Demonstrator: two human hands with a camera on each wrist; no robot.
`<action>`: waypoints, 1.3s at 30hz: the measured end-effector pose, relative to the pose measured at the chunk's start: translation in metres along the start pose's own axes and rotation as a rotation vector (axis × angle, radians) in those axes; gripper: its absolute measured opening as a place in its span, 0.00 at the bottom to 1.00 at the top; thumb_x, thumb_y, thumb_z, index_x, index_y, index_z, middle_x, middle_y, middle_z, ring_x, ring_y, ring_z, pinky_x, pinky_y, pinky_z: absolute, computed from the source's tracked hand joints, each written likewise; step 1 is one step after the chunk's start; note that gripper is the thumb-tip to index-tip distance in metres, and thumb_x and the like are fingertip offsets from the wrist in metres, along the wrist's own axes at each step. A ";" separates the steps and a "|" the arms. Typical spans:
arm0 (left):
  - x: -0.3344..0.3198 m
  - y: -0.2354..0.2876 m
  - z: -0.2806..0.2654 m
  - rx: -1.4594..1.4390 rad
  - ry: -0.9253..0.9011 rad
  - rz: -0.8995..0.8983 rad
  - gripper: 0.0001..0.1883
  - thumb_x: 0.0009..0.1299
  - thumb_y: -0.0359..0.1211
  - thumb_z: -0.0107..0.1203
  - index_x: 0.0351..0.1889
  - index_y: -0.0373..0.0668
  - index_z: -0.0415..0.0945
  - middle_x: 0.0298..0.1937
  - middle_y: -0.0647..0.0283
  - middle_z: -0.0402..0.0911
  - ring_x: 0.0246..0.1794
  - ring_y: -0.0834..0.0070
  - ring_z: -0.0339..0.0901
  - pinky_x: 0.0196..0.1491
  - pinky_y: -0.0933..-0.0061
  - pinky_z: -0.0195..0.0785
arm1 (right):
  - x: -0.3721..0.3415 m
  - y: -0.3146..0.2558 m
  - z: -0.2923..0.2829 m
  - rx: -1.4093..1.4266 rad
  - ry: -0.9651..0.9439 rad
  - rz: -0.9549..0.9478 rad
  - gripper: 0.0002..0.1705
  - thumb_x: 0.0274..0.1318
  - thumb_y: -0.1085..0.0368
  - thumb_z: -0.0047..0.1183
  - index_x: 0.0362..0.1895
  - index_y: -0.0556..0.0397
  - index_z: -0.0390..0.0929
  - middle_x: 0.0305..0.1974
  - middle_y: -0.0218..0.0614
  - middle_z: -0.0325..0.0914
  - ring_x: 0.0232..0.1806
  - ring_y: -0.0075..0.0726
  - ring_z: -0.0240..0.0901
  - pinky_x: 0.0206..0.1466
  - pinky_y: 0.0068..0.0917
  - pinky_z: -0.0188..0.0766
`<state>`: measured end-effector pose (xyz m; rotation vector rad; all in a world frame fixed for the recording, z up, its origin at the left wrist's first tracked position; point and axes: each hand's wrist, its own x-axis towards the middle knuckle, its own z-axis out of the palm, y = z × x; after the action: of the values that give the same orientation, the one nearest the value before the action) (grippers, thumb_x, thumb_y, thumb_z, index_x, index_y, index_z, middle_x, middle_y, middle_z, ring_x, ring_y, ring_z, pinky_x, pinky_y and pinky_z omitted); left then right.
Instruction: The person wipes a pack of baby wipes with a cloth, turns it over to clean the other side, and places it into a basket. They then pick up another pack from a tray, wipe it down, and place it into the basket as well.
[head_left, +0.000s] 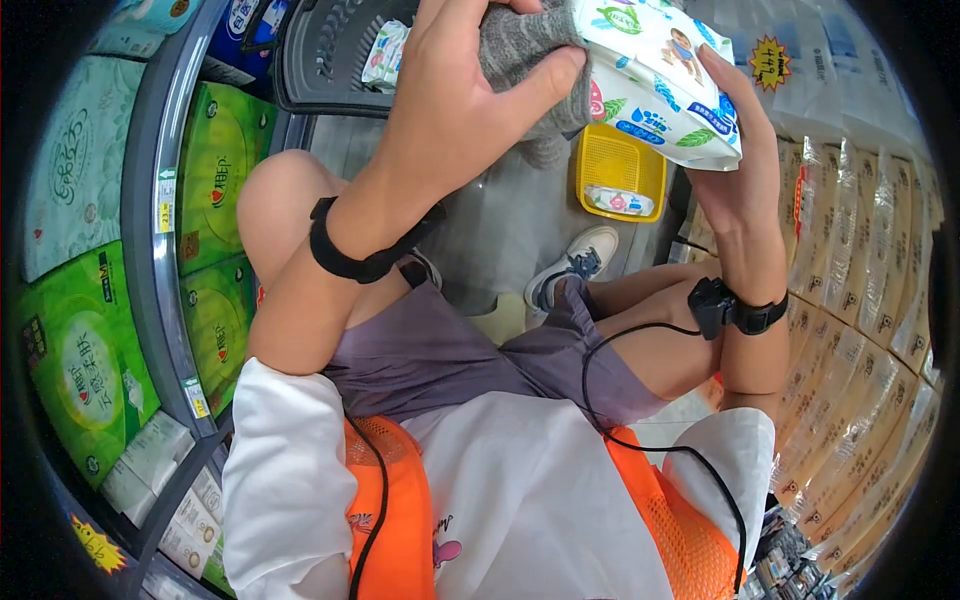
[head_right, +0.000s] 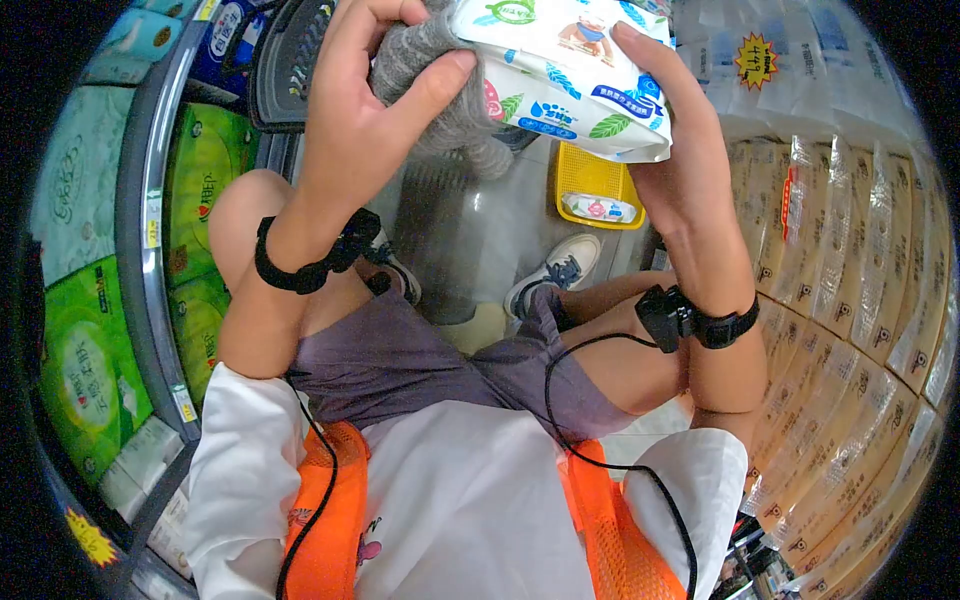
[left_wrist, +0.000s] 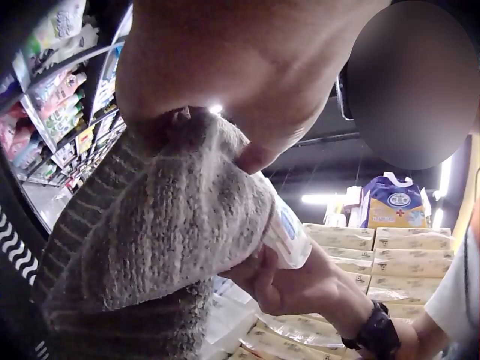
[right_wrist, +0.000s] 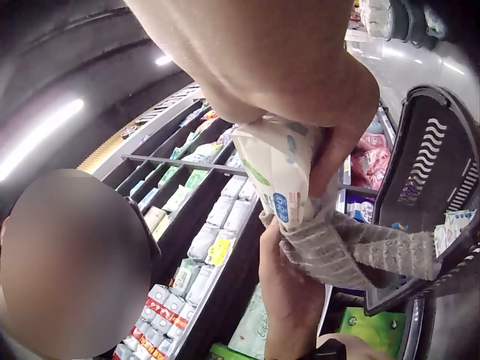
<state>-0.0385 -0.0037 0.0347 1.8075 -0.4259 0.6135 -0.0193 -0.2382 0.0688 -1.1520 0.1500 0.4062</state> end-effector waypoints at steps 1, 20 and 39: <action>0.000 0.000 -0.001 0.013 -0.008 -0.005 0.13 0.61 0.23 0.56 0.43 0.35 0.70 0.41 0.56 0.67 0.43 0.64 0.69 0.52 0.71 0.63 | 0.000 0.000 0.000 0.005 -0.003 -0.001 0.23 0.67 0.55 0.60 0.58 0.56 0.78 0.53 0.39 0.85 0.51 0.33 0.85 0.55 0.32 0.80; 0.000 -0.005 -0.003 0.039 -0.082 -0.006 0.14 0.62 0.23 0.56 0.45 0.35 0.69 0.42 0.56 0.66 0.45 0.65 0.69 0.54 0.70 0.63 | 0.002 0.000 -0.005 -0.015 0.014 0.009 0.24 0.67 0.55 0.60 0.61 0.53 0.78 0.58 0.39 0.83 0.56 0.34 0.83 0.58 0.34 0.78; 0.000 -0.003 -0.006 0.026 -0.108 -0.013 0.15 0.61 0.23 0.58 0.46 0.35 0.69 0.44 0.56 0.67 0.47 0.65 0.70 0.55 0.70 0.64 | 0.000 0.000 -0.001 -0.044 0.044 0.001 0.23 0.65 0.54 0.61 0.59 0.51 0.79 0.54 0.38 0.84 0.54 0.34 0.84 0.56 0.34 0.79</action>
<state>-0.0380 0.0028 0.0337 1.8726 -0.4805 0.5165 -0.0190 -0.2392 0.0685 -1.2049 0.1808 0.3866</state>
